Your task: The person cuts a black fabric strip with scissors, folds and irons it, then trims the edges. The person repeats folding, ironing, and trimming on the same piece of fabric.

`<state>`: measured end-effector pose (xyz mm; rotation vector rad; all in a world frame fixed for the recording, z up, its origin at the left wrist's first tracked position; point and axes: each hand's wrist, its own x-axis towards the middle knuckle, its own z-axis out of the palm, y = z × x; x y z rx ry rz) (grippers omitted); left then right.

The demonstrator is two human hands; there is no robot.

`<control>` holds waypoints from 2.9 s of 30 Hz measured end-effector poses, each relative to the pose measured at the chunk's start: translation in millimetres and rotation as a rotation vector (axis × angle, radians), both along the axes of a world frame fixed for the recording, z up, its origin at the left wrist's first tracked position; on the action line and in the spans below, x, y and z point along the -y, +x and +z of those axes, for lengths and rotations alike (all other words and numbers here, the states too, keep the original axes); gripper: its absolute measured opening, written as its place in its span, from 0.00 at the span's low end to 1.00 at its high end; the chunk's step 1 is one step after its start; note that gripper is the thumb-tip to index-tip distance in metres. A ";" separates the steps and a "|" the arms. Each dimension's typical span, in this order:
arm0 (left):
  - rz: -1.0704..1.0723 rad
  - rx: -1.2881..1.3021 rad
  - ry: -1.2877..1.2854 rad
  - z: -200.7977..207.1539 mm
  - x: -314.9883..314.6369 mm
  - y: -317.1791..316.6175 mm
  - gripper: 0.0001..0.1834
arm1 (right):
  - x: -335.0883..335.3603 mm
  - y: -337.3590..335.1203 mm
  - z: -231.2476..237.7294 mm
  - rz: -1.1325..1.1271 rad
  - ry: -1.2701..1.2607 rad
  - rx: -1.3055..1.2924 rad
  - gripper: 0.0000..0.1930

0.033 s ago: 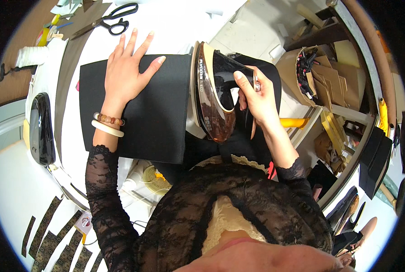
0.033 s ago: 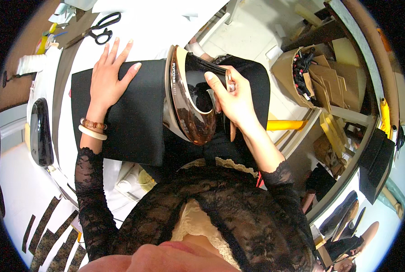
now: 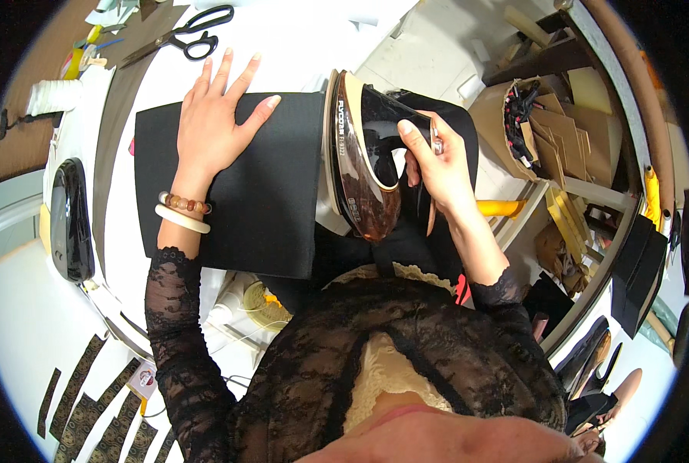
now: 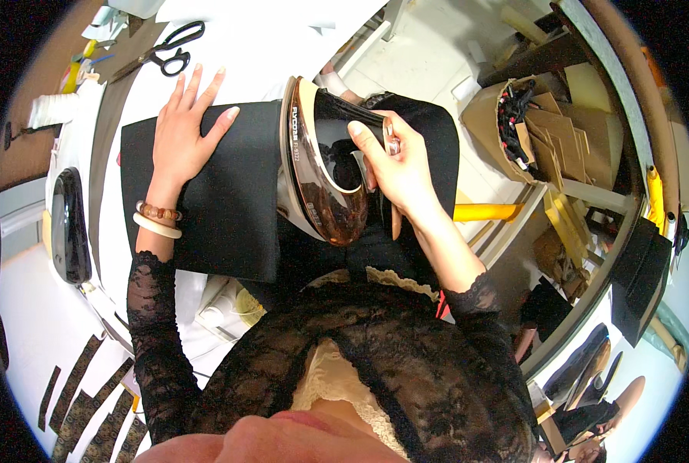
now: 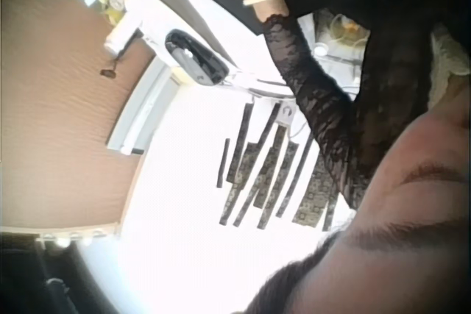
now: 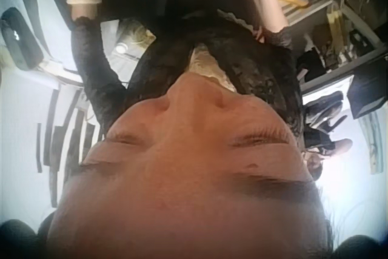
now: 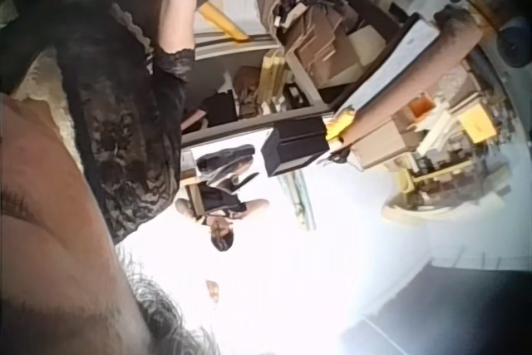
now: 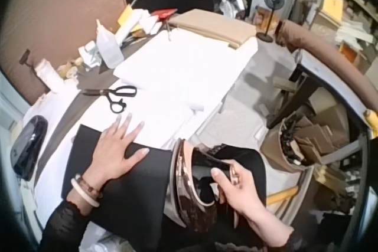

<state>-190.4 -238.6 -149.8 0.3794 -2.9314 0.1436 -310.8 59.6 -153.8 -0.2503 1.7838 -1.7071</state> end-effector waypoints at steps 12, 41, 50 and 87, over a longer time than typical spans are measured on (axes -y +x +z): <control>0.002 0.015 0.026 6.7 -6.4 -0.4 0.34 | 2.0 1.6 7.4 0.019 -0.001 0.021 0.13; 0.021 -0.048 0.101 23.4 -19.9 0.0 0.35 | -11.3 51.8 7.7 -0.066 0.049 0.239 0.15; -0.303 -0.084 0.491 72.0 -52.7 102.6 0.59 | -31.7 6.6 6.0 -0.160 -0.220 0.419 0.16; 0.142 -0.131 0.286 188.6 -20.6 104.8 0.29 | 73.4 -15.4 91.2 0.581 -0.382 0.297 0.18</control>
